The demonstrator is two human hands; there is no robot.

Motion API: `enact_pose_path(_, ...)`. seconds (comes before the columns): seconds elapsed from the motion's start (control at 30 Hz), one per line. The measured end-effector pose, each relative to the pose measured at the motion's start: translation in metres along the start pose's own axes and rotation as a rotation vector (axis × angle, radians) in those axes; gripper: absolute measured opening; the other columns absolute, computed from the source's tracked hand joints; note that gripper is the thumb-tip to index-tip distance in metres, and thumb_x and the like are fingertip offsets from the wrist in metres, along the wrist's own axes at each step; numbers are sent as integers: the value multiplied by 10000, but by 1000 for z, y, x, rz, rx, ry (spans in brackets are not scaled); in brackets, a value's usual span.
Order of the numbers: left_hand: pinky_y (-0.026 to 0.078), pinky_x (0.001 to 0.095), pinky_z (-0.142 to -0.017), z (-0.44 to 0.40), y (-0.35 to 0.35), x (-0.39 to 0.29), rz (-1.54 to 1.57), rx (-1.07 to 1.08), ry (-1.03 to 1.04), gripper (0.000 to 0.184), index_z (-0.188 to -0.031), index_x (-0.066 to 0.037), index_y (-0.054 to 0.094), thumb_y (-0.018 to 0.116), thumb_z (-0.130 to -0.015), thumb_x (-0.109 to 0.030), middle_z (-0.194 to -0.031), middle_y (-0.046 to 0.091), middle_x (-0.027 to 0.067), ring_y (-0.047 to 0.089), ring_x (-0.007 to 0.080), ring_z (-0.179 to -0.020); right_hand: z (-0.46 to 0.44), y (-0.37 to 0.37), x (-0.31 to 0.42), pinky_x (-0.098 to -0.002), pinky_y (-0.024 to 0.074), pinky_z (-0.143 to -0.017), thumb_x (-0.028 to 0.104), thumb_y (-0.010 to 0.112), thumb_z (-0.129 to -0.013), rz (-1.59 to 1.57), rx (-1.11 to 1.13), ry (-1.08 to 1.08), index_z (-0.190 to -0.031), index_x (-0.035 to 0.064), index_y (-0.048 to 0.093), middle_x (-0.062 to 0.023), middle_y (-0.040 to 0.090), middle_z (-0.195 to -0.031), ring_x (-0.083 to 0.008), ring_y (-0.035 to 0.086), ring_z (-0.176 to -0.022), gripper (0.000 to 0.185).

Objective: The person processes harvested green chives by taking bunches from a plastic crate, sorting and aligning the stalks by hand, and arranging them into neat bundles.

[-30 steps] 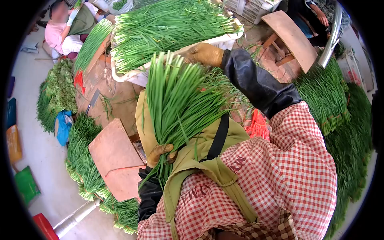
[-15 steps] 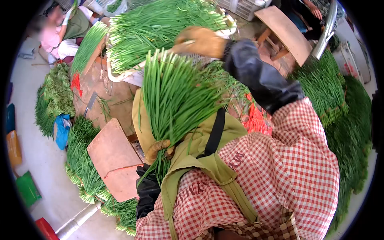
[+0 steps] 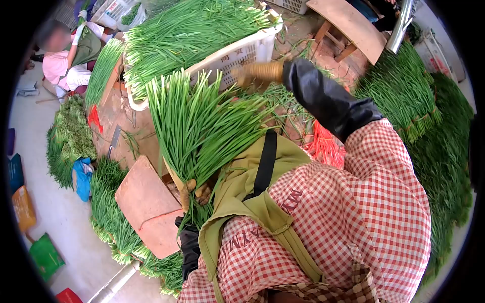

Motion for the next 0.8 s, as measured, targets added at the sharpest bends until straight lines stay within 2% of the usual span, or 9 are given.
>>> enact_pose_path(0.07,323,216,-390,4,0,-5,38,-23,73,368,-1110,16,525,604,-914,-286,-657,539,20,407,87,-458,-4,46,7,-355,518,-748,400,588,-880,316,234,-409,-1158,82,625,-62,635,-1065,-161,584,-935,424)
enact_pose_path(0.1,330,220,-401,5,4,-9,30,-29,79,334,-1081,11,536,616,-907,-263,-655,534,14,410,88,-464,-4,47,0,-332,523,-738,338,560,-905,306,87,-163,-1091,84,662,-43,644,-1053,-163,581,-952,330)
enact_pose_path(0.2,342,234,-427,11,-6,-30,-176,-136,-47,283,-985,-1,577,647,-872,-251,-654,529,-4,426,96,-475,-39,-3,-37,-308,526,-707,343,556,-900,517,-139,-514,-1012,82,692,-67,651,-966,-152,601,-882,315)
enact_pose_path(0.33,338,240,-416,22,13,-33,-278,-221,-81,205,-871,-48,595,659,-846,-241,-598,518,-14,434,107,-455,-23,-58,-62,-291,521,-711,393,549,-913,1072,-468,-312,-1005,57,692,-109,649,-879,-149,625,-790,376)
enact_pose_path(0.4,335,239,-412,25,6,-29,-291,-250,-64,204,-842,-58,598,667,-841,-251,-592,520,-14,443,105,-453,20,-38,-30,-309,513,-754,406,577,-914,353,-501,-26,-1027,33,686,-114,667,-891,-158,633,-836,405)
enact_pose_path(0.5,327,239,-404,25,-6,-28,-312,-334,-57,229,-771,-80,601,690,-823,-285,-583,527,-11,468,110,-448,23,31,6,-315,504,-817,376,680,-859,108,-198,-380,-1058,32,684,-88,683,-945,-180,628,-905,398)
enact_pose_path(0.57,328,244,-409,27,-17,-30,-342,-328,-124,245,-733,-95,587,688,-823,-300,-580,530,-5,457,112,-445,12,70,20,-308,471,-879,395,708,-807,457,-97,-426,-1106,43,672,-127,683,-1027,-197,614,-973,463)
enact_pose_path(0.67,329,253,-411,28,-40,-25,-310,-230,-98,270,-698,-111,555,668,-837,-313,-568,499,-11,432,109,-441,-29,58,-6,-308,466,-879,333,657,-824,101,-44,-479,-1051,29,678,-125,685,-1002,-209,618,-953,380)
enact_pose_path(0.8,328,252,-416,23,-30,-14,-237,-230,-72,292,-681,-119,520,637,-864,-314,-574,473,-18,415,111,-451,-22,1,-52,-295,492,-833,191,564,-857,-663,-273,-143,-970,23,633,-92,667,-1061,-197,641,-954,214)
Point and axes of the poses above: each hand's wrist, its own z-axis away from the middle knuckle, its own y-axis out of the palm, x = y × z, the point moved 4 cm from there along -z, towards the middle knuckle
